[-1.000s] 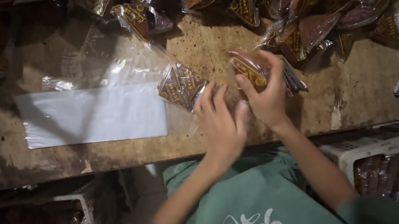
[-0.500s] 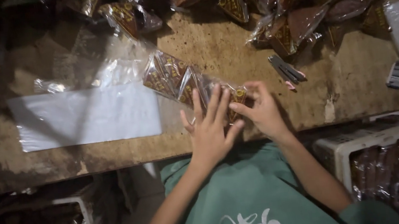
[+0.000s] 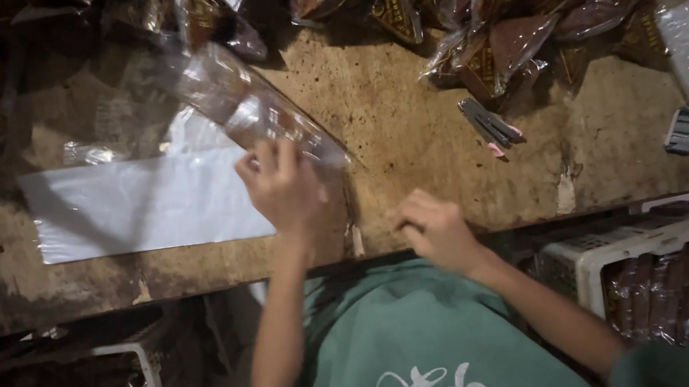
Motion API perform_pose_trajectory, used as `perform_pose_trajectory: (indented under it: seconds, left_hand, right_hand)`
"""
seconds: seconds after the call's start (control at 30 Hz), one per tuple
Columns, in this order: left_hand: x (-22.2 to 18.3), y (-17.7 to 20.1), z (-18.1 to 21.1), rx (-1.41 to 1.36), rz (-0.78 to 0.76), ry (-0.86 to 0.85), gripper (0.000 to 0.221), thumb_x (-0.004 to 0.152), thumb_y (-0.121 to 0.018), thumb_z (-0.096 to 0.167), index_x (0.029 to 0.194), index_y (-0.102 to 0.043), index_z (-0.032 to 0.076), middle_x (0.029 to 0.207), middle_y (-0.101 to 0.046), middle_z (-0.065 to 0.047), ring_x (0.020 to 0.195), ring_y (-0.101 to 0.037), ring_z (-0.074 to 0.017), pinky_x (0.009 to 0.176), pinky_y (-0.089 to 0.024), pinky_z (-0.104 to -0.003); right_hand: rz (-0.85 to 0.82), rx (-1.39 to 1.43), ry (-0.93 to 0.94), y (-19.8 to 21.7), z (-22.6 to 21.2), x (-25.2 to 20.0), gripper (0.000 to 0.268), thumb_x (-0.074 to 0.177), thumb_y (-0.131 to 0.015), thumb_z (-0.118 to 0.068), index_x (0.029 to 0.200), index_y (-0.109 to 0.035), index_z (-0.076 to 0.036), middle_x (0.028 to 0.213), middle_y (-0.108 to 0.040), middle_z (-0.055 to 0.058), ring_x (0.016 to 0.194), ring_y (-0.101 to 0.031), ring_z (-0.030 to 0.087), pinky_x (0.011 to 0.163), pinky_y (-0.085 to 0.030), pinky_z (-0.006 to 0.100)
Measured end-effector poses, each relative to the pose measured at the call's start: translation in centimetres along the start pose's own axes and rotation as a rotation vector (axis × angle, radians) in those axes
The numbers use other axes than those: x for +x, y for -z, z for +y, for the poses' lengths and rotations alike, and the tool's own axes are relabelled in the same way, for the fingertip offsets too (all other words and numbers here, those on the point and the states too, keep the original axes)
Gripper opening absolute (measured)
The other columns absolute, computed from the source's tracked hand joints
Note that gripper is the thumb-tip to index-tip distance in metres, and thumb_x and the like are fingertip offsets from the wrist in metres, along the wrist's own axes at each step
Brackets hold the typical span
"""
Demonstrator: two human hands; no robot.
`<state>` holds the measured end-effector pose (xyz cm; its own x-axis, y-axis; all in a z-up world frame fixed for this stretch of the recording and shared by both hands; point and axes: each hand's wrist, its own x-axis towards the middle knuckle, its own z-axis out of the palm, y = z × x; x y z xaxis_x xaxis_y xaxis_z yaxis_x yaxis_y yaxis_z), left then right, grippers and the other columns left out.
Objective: The person is packaging small triangular food items into plastic bags and stapling them shut.
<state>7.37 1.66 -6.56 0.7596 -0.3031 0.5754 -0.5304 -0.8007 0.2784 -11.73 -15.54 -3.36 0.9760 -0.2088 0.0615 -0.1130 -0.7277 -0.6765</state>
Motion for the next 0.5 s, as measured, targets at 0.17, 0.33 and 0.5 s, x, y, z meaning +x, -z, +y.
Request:
perform_pose_trajectory:
  seconds: [0.17,0.33,0.5]
  left_hand:
    - [2.0,2.6,-0.5,0.046,-0.163,0.034,0.047,0.083,-0.074,0.053,0.118,-0.061,0.025,0.132,-0.047,-0.005,0.117,-0.043,-0.0379,0.087,-0.045,-0.048]
    - [3.8,4.5,1.2,-0.02,-0.217,0.156,0.054,0.069,-0.091,0.012,0.112,-0.057,0.019,0.116,-0.044,-0.004,0.102,-0.056,-0.0357,0.073,-0.058,-0.048]
    - [3.0,3.8,-0.5,-0.095,-0.041,0.167,0.031,0.083,-0.071,0.002,0.077,-0.046,0.019,0.083,-0.047,0.002,0.066,-0.062,-0.0256,0.06,-0.053,-0.033]
  right_hand:
    - [0.158,0.096,-0.026,0.3,-1.3,5.0,0.028,0.089,-0.081,-0.021,0.112,-0.068,-0.011,0.093,-0.068,0.006,0.086,-0.07,0.028,0.072,-0.059,0.039]
    - [0.157,0.081,0.133,-5.6,-2.5,13.9,0.038,0.091,-0.076,-0.013,0.123,-0.058,-0.003,0.107,-0.062,0.018,0.105,-0.063,0.039,0.089,-0.054,0.048]
    - [0.144,0.046,0.209,-5.8,-2.0,9.2,0.013,0.094,-0.068,-0.007,0.106,-0.071,-0.003,0.09,-0.07,0.018,0.085,-0.07,0.037,0.073,-0.058,0.045]
